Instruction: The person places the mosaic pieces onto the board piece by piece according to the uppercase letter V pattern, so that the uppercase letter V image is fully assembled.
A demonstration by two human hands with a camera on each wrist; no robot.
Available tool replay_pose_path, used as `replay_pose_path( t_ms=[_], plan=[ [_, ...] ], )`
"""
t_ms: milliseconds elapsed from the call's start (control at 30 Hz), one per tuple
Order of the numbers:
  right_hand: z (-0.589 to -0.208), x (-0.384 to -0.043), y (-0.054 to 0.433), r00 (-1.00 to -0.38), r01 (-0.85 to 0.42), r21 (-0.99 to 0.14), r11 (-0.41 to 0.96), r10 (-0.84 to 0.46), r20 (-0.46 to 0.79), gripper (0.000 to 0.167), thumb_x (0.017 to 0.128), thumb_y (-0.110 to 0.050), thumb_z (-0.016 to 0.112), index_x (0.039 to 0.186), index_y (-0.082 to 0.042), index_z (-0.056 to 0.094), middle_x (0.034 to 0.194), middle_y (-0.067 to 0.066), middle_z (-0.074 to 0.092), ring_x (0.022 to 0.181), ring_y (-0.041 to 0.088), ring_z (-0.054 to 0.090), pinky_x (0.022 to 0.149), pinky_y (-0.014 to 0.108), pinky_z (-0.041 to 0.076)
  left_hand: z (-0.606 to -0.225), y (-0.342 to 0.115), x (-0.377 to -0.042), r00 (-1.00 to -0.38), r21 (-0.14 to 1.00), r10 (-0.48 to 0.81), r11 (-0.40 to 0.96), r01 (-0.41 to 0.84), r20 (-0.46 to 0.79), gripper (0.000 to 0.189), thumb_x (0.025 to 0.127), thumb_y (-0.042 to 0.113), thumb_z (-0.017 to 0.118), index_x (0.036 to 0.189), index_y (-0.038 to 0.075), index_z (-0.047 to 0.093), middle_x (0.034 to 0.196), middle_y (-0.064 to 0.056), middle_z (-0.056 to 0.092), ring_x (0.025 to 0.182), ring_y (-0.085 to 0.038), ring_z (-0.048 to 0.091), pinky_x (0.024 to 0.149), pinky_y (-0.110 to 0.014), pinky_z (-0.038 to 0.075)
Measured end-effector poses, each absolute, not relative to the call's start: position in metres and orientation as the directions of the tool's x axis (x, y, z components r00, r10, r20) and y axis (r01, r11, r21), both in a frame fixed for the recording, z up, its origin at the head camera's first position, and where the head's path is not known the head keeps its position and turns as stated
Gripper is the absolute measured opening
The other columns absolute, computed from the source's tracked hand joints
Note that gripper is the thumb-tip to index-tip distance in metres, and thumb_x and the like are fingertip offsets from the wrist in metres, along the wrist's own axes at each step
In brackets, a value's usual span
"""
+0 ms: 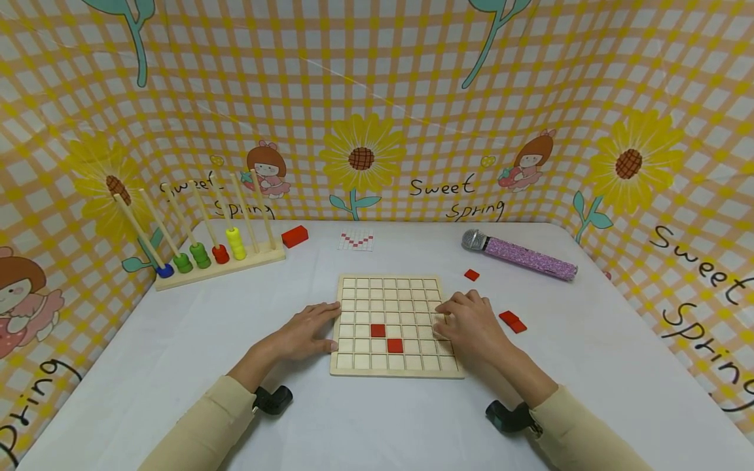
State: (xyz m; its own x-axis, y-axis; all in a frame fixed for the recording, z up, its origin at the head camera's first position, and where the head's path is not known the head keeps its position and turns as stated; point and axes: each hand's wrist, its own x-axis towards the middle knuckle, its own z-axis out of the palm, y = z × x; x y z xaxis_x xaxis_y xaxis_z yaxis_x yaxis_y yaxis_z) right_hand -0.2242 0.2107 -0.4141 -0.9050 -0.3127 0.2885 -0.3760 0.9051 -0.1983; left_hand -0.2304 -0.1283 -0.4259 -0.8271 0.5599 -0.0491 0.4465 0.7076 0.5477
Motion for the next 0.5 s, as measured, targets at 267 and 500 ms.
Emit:
replay_pose_path(
  t_ms=[267,500],
  plan=[
    [-0.416,-0.228,0.234,-0.931,-0.323,-0.221,0.920,-0.266,0.251,0.033,0.079,-0.027,0.074,0.105,-0.007,0.071,0.095,0.007,0.063,0.091,0.027,0.046,0.072,0.035,0.031,-0.426,-0.128,-0.231,-0.835,0.544,0.548,0.717,0.436,-0.053,0.070,0.087,0.025,0.068,0.145,0.004,0.035,0.154,-0.012,0.030,0.142,-0.038,0.024,0.113,-0.057,0.022],
    [-0.419,-0.232,0.247,-0.948,-0.274,-0.216,0.937,-0.226,0.222,0.035,0.079,-0.029,0.073,0.106,-0.007,0.071,0.097,0.009,0.063,0.092,0.029,0.046,0.075,0.043,0.035,-0.426,-0.127,-0.231,-0.832,0.548,0.553,0.713,0.438,-0.054,0.070,0.087,0.025,0.067,0.145,0.004,0.034,0.154,-0.012,0.030,0.142,-0.038,0.024,0.113,-0.058,0.022]
  ],
)
